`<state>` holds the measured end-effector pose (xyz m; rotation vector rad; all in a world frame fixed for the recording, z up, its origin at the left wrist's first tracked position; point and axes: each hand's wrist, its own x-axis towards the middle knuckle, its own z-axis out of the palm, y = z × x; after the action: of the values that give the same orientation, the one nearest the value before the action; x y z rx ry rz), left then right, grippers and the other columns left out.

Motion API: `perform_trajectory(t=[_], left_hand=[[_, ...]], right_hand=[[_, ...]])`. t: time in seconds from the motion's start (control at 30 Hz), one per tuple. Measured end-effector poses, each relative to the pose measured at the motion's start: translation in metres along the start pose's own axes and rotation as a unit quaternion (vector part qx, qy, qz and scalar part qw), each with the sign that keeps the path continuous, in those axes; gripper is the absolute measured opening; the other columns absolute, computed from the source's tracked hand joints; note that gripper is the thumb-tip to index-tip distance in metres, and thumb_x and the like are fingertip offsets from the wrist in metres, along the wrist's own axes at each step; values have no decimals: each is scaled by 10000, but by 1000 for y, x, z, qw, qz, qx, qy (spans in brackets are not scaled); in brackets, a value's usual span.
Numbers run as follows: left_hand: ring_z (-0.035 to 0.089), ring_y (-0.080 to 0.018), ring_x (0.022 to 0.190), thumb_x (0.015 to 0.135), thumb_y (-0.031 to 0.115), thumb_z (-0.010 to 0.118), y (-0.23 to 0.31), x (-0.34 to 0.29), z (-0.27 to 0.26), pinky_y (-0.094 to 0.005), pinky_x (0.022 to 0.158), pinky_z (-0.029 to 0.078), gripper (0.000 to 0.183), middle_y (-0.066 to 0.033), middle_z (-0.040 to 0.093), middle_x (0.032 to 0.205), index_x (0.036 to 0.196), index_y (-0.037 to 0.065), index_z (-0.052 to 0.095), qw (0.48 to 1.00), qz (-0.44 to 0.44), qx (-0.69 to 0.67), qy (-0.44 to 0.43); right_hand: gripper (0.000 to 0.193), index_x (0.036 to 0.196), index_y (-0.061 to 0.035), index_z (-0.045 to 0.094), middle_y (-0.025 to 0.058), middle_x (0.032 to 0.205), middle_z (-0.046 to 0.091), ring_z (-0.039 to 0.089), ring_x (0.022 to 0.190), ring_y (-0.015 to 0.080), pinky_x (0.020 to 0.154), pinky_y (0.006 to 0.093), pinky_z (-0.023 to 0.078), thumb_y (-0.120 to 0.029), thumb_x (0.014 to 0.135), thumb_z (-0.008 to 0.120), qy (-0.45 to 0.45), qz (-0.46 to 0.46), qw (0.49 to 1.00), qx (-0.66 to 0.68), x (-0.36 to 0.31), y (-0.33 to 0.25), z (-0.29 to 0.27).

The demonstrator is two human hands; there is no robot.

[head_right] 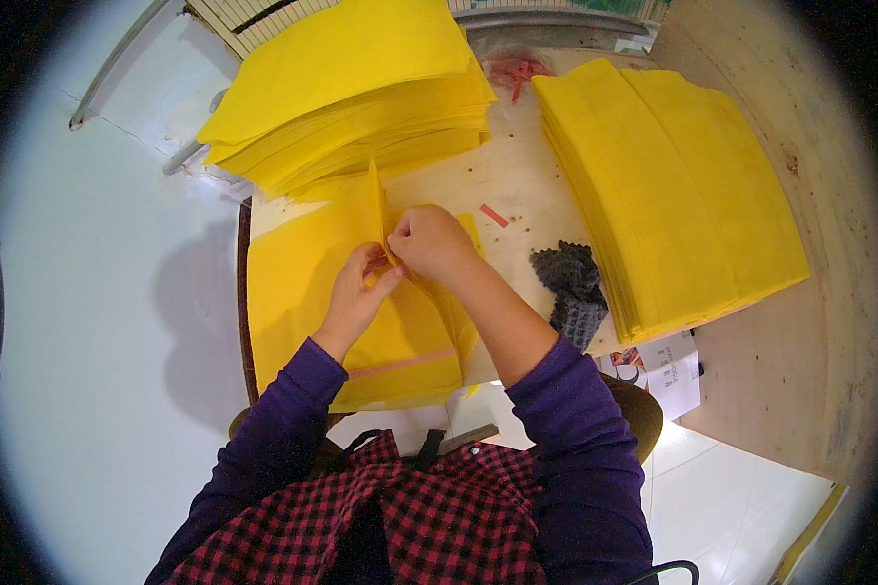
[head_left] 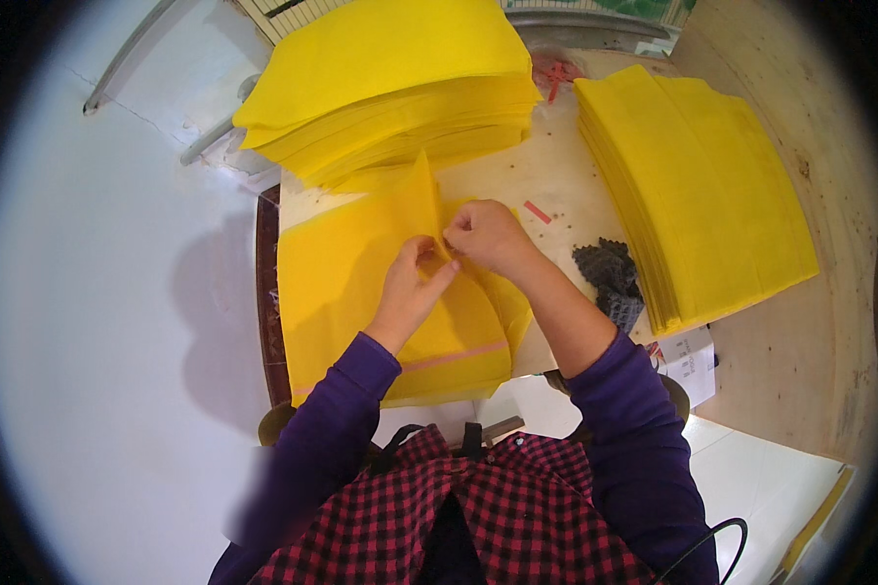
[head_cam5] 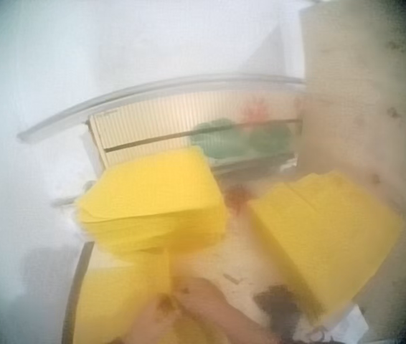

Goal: The person folds yellow and pink paper sheets on a table, aligning edges and pressing creases. They repeatedly pick up sheets, fold them in half, and stack the folded pieces.

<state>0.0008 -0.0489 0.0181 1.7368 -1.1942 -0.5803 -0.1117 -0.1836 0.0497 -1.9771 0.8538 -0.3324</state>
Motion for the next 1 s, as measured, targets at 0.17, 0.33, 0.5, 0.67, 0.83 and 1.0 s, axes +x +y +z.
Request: perform_trajectory(t=[0.17,0.33,0.5,0.67,0.83,1.0], left_hand=[[618,-267,950,781,234,727,0,2,4,-350,836,484,506,-189,630,994,1118,-67,500,996,-52,-65,12],[612,-195,883,760,121,702,-4,3,5,-307,783,484,416,-119,628,942,1094,-39,513,989,-85,-119,27],[592,-159,862,743,41,650,-6,1,1,-273,772,471,369,-74,613,930,1089,-14,535,986,-82,-143,4],[575,-153,891,770,16,573,-6,-2,-2,-270,801,457,349,-67,605,958,1115,-22,531,986,-91,-141,-3],[576,-179,897,816,22,500,-6,-5,-4,-284,814,457,326,-80,611,979,1136,-33,525,983,-105,-149,8],[578,-189,931,839,33,463,-6,-5,-5,-294,836,457,333,-98,621,1007,1159,-37,526,980,-90,-175,4]], right_hand=[[192,778,-32,672,175,771,664,649,719,324,654,413,509,-221,749,656,-3,-11,1000,6,-2,-8,9],[180,782,0,654,154,745,667,644,666,254,623,357,509,-177,750,650,10,-24,1000,-2,-6,-11,14],[157,772,2,640,143,729,665,649,662,232,611,348,507,-155,771,637,37,-28,999,12,-6,-3,16],[178,780,-21,649,175,752,656,643,696,316,629,409,499,-198,761,636,31,-33,994,97,-1,18,20],[181,796,-1,644,163,742,663,659,674,268,607,376,503,-180,779,624,63,3,989,131,-2,44,19],[149,803,40,618,136,716,655,664,632,201,570,329,510,-97,838,572,61,38,980,184,-16,70,0]])
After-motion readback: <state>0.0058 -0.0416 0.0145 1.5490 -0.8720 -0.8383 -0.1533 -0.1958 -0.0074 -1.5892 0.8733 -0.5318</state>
